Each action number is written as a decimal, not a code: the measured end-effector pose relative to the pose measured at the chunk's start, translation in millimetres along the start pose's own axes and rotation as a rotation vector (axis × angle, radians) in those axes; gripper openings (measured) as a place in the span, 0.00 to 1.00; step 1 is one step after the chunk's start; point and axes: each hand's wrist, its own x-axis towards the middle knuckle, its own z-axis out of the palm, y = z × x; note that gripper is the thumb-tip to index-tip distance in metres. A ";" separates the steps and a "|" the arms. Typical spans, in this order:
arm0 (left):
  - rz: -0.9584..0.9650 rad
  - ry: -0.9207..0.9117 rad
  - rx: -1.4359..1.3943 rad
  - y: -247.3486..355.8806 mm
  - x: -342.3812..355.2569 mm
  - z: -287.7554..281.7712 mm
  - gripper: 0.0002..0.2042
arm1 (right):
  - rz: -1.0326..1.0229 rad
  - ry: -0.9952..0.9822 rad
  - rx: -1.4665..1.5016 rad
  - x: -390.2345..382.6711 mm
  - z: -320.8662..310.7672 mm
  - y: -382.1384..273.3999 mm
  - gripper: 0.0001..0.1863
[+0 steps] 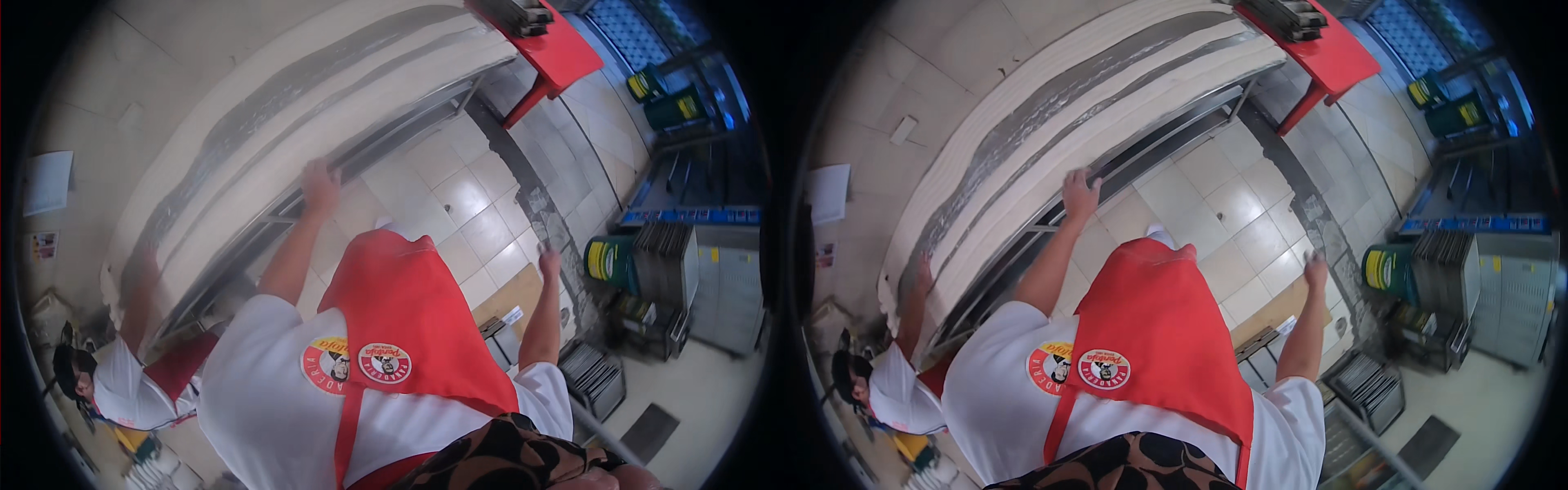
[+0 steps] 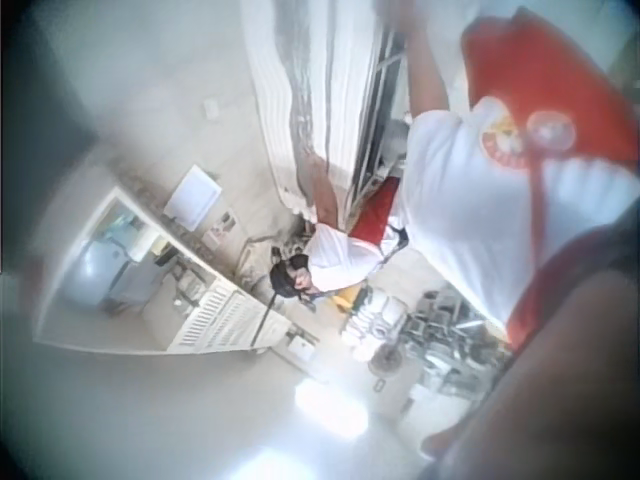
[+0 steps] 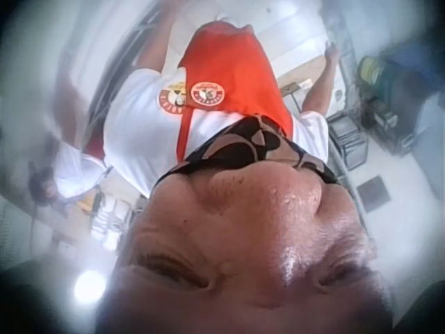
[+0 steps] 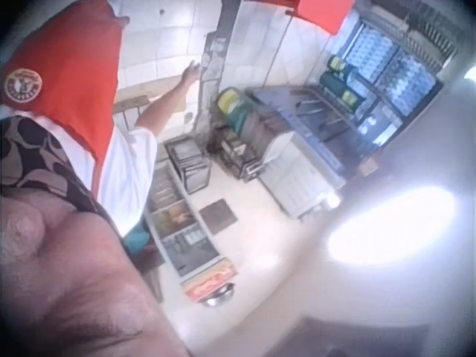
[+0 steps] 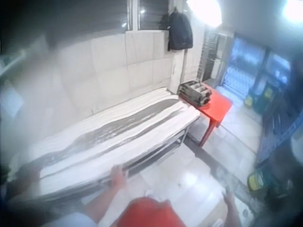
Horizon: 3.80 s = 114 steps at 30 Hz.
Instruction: The person stands at a long metal table, using their hands to roll and stretch long strands of dough, working alongside another individual in a bakery setting.
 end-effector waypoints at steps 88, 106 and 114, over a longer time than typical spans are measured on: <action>-0.276 -0.619 0.008 275.7 568.7 209.8 0.37 | -1.310 -0.275 -0.334 853.6 -163.4 -524.0 0.33; -0.286 -0.574 -0.238 282.0 591.8 268.6 0.25 | -1.361 -0.496 0.009 878.8 -171.6 -513.7 0.35; -0.246 -0.573 -0.214 288.3 589.9 271.0 0.25 | -1.351 -0.341 -0.251 825.4 -137.2 -539.1 0.34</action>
